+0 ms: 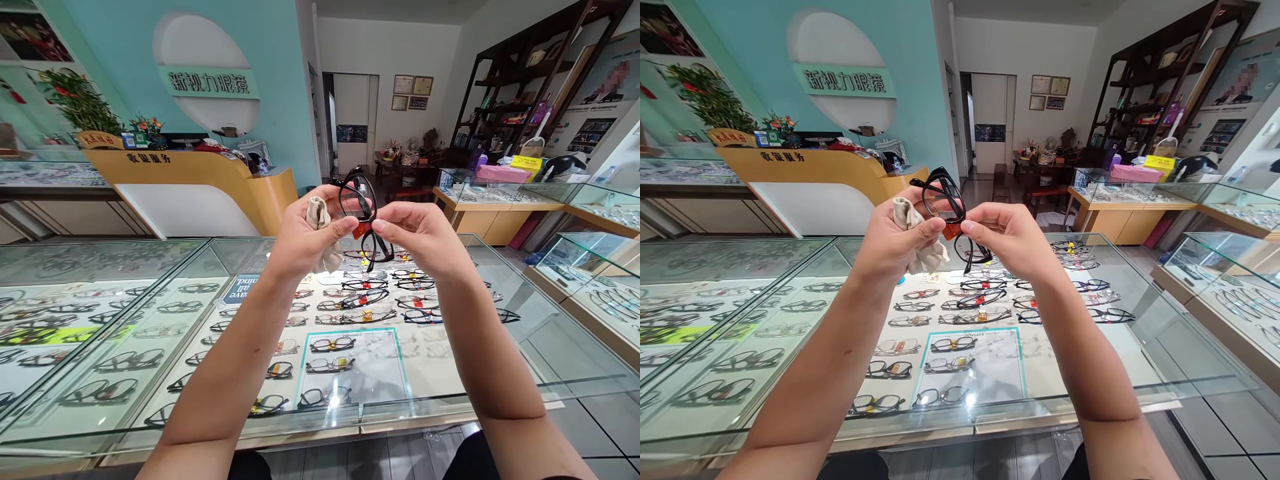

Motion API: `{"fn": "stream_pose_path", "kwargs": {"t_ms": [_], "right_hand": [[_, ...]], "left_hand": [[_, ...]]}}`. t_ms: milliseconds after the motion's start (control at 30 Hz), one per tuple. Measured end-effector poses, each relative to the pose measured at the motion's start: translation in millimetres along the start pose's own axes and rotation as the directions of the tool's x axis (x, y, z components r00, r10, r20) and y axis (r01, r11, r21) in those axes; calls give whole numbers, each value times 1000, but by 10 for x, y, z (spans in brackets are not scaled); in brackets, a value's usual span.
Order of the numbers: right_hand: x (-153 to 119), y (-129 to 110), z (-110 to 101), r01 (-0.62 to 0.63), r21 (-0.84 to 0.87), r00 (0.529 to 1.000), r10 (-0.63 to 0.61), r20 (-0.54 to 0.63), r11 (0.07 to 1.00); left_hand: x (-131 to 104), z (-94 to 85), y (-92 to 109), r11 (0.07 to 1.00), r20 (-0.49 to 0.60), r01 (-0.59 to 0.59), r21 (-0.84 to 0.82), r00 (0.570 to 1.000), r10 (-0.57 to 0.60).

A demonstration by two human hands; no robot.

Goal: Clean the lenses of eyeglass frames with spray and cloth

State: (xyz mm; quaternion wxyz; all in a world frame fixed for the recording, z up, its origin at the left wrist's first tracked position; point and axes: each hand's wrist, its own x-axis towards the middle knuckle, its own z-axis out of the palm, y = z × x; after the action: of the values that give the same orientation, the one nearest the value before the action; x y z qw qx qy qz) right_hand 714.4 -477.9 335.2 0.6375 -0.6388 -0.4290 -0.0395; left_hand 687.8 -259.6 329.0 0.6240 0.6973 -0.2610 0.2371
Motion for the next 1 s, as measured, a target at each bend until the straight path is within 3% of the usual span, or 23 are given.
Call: {"fn": "stream_pose_path", "kwargs": {"t_ms": [267,467,567,700,900,1000], "right_hand": [[61,148,19,22,-35,981,-28,-189,999],[76,146,-104,16,-99,944,-48,-328,995],[63,129,-168,3,-53,936,-22,-352,999],[-114,171,-300,-54,34,890,63,-451,998],[-756,459,-677,-194,325,771,349,-533,926],[-1047,602,-939,-270,442,653,500,-569,856]], "left_hand": [[-7,1,1,994,-96,67,87,994,-58],[-68,26,75,926,-223,-4,377,970,95],[-139,99,166,838,-155,-54,543,974,163],[-221,182,306,764,-6,-87,639,993,118],[-296,140,531,680,158,-121,723,987,8],[-312,76,627,600,270,-130,789,951,-149]]}}
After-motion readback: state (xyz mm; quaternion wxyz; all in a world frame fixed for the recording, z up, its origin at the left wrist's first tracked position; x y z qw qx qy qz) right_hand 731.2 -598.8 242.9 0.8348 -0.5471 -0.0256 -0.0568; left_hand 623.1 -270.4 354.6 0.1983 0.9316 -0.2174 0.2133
